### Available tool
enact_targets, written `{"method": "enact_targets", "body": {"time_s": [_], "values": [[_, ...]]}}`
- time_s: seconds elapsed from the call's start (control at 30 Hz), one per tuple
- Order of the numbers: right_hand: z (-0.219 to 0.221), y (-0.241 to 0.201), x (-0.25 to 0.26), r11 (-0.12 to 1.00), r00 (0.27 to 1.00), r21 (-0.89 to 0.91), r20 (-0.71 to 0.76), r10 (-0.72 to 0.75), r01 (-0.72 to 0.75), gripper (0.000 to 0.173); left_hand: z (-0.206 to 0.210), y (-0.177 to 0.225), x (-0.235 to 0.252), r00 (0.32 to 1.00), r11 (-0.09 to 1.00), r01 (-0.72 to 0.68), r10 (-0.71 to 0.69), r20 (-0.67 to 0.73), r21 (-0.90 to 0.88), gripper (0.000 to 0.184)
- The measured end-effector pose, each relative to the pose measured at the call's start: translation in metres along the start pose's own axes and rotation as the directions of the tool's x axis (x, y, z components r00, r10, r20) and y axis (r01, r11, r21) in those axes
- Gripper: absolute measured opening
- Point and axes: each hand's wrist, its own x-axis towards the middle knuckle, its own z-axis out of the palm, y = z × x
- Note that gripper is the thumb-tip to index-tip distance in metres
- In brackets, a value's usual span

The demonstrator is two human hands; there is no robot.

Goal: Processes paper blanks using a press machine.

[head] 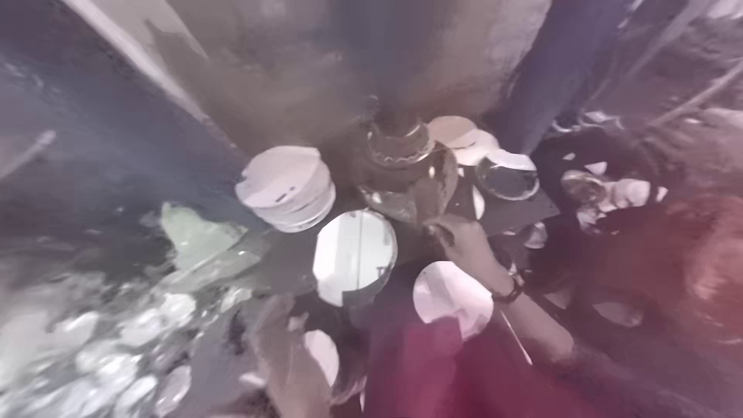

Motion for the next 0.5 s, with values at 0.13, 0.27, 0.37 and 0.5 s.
{"method": "enact_targets", "body": {"time_s": [0.13,0.27,0.37,0.5], "values": [[0.014,-0.019,0.017,1.0,1.0,0.019,-0.014,-0.001,0.002,0.017,0.019,-0.014,-0.004,0.999,0.998,-0.038,0.038,0.002,0.05,0.055],[0.048,-0.04,0.027,0.997,0.987,0.066,0.149,-0.06,0.05,0.031,0.041,-0.035,0.008,0.993,0.99,-0.119,0.12,-0.015,0.08,0.051],[0.08,-0.047,0.04,0.982,0.966,0.065,0.183,-0.186,0.176,0.05,0.064,-0.04,0.019,0.984,0.99,-0.131,0.123,-0.131,-0.052,0.049],[0.101,-0.054,0.066,0.981,0.948,0.041,0.251,-0.195,0.191,0.059,0.089,-0.041,0.036,0.943,0.985,-0.157,0.127,-0.308,-0.075,0.05]]}}
